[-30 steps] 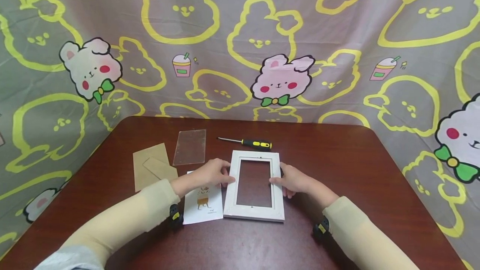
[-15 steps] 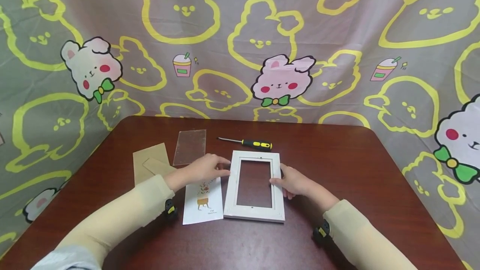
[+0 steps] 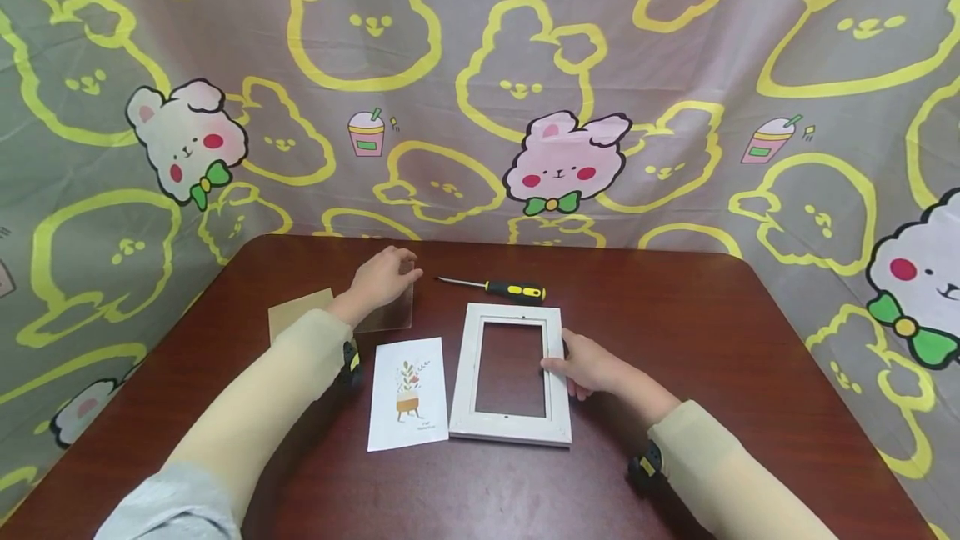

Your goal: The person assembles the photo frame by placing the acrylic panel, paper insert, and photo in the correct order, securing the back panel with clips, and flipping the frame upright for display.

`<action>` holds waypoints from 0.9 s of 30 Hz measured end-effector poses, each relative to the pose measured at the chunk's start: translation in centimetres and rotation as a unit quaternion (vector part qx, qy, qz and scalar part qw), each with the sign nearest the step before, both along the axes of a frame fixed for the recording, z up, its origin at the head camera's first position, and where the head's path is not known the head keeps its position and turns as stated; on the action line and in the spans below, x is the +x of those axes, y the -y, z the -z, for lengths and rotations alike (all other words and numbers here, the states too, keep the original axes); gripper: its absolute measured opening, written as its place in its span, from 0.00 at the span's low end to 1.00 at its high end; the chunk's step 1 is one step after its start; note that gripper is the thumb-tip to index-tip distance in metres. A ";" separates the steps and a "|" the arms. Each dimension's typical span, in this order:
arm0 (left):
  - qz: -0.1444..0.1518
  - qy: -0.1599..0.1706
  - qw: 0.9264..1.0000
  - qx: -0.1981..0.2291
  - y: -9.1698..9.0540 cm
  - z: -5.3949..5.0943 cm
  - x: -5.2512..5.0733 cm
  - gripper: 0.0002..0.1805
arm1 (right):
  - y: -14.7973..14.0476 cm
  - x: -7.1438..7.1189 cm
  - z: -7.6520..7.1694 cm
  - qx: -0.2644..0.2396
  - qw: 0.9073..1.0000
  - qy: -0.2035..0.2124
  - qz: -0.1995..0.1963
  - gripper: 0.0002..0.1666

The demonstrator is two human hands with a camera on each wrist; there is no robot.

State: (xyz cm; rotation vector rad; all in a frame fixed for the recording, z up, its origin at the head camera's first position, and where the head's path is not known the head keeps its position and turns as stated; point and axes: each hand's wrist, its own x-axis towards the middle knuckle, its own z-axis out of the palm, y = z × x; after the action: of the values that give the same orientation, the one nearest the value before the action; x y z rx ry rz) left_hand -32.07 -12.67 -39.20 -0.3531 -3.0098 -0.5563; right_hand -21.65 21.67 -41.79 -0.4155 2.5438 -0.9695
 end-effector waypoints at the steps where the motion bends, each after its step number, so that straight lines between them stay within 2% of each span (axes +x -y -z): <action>1: -0.011 0.002 1.000 0.002 0.1 0.0 -0.3 0.23 | 0.0 0.0 0.0 0.002 1.000 0.001 0.001 0.34; 7: -0.055 0.009 0.998 0.017 0.2 0.4 -1.3 0.25 | 0.1 -0.1 -0.1 0.012 1.000 0.009 0.015 0.35; 13: -0.091 0.037 0.995 0.002 0.1 0.9 -1.5 0.33 | 0.1 0.0 -0.3 0.015 1.000 0.013 0.015 0.38; 23: -0.160 0.108 0.981 -0.002 0.1 1.3 -1.5 0.54 | -0.1 0.2 0.1 0.013 1.000 0.000 0.010 0.38; 27: -0.182 0.124 0.975 -0.015 -0.2 1.1 -1.3 0.61 | -0.1 0.0 0.1 0.006 1.000 -0.003 0.004 0.37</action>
State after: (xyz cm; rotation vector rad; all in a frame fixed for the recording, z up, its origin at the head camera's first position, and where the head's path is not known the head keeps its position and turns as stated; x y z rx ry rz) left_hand -33.42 -12.47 -40.26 0.2863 -3.2022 -0.5564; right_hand -21.61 21.74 -41.90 -0.4055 2.5568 -0.9553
